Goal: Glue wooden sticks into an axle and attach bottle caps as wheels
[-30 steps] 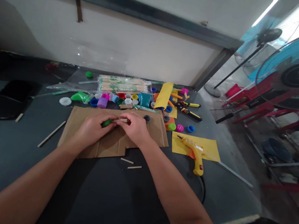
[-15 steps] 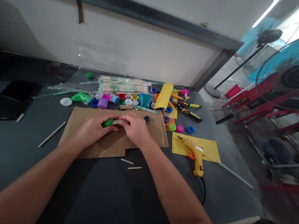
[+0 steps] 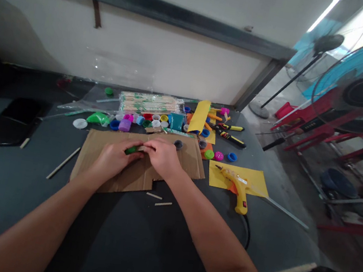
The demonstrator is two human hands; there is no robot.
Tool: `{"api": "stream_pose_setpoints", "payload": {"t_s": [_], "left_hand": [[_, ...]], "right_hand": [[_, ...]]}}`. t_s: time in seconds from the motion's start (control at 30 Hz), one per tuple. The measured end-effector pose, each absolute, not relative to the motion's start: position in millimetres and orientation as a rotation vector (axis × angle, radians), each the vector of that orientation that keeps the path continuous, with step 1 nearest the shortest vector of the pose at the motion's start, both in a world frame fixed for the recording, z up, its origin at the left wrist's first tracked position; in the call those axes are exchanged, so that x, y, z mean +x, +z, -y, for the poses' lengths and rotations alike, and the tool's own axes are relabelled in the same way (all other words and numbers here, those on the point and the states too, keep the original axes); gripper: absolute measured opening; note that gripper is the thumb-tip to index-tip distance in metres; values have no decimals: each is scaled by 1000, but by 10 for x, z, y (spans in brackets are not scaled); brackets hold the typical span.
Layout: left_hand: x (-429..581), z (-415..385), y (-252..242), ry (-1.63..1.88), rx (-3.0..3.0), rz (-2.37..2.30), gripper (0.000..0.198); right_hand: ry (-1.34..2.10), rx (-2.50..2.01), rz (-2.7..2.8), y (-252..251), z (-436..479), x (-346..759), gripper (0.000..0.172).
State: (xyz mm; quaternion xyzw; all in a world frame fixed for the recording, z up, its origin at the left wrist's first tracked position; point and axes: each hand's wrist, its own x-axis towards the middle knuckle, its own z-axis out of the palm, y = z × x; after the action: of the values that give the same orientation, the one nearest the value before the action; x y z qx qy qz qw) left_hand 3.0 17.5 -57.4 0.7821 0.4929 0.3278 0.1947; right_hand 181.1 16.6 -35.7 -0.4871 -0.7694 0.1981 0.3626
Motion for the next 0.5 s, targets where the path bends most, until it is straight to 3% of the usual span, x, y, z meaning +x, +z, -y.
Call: {"api": "stream_pose_setpoints", "payload": {"t_s": [0.5], "left_hand": [[63,-138,-534,943,2201,-1400,28]], "right_hand": [[641,-1325,1859,-331,-150,1826,16]]}}
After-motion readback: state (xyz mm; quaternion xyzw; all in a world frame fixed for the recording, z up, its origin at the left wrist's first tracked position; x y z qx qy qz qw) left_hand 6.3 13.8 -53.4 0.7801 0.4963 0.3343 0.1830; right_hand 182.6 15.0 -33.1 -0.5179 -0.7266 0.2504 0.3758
